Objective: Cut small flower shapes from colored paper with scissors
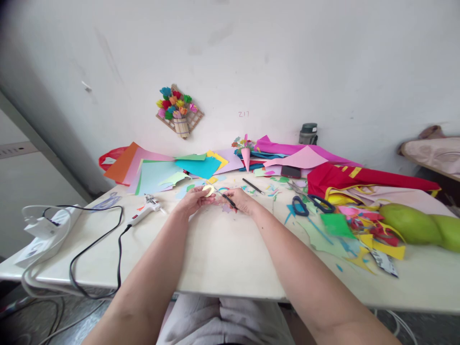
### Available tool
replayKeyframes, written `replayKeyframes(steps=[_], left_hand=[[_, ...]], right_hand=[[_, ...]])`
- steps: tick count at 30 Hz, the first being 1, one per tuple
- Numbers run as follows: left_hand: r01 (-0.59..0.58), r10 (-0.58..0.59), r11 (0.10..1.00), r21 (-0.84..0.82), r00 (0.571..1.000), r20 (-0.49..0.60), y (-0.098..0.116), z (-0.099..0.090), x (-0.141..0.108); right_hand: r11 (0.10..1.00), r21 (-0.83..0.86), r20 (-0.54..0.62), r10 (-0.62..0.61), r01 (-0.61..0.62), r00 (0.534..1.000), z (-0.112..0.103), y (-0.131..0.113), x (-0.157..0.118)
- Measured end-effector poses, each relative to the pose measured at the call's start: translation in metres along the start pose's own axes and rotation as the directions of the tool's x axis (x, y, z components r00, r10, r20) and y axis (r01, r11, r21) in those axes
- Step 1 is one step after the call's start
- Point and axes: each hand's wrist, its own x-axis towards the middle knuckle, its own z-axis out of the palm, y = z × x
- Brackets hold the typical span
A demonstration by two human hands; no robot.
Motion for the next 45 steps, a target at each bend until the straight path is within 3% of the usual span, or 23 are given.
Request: replayKeyframes(steps=[7, 14, 18, 23, 28, 31, 34, 39, 45], left_hand=[[-0.015, 0.015, 1.0, 0.006, 1.0, -0.02, 0.0, -0.003, 0.001], [-0.031, 0.032, 0.999, 0.023, 0.999, -0.035, -0.002, -0.008, 0.002], [-0.109, 0.113, 0.993, 0.043, 0.987, -0.115, -0.003, -0.014, 0.006], [-0.192, 0.196, 0.981, 0.039, 0.953, -0.232, -0.004, -0.02, 0.011], [-0.277, 0.281, 0.96, 0.048, 0.933, -0.225, -0.004, -0.019, 0.011], [-0.306, 0.309, 0.951, 0.053, 0.918, -0.248, -0.003, -0.019, 0.011], [-0.3, 0.302, 0.953, 0.05, 0.916, -0.263, -0.004, -0.019, 0.012], [-0.261, 0.277, 0.96, 0.098, 0.928, -0.248, -0.008, -0.016, 0.015], [-0.255, 0.297, 0.943, 0.213, 0.934, -0.198, -0.013, -0.009, 0.016]], right_hand=[[1.0, 0.001, 0.003, -0.015, 0.014, 1.0, -0.002, 0.008, 0.005], [1.0, 0.01, 0.01, 0.008, -0.008, 1.0, 0.0, 0.0, 0.002], [0.999, 0.008, 0.03, 0.052, -0.052, 0.998, 0.0, -0.003, -0.003], [0.987, 0.032, 0.164, 0.153, -0.16, 0.975, -0.004, -0.009, -0.011], [0.971, 0.068, 0.196, 0.211, -0.228, 0.957, -0.008, -0.015, -0.014], [0.982, 0.132, 0.11, 0.124, -0.138, 0.986, -0.013, -0.014, -0.012], [0.99, 0.14, -0.068, 0.016, -0.007, 0.998, -0.021, -0.008, -0.007], [0.999, -0.029, -0.338, 0.016, -0.027, 0.941, -0.031, 0.003, 0.005], [0.978, -0.21, -0.435, -0.085, -0.009, 0.896, -0.04, 0.009, 0.013]])
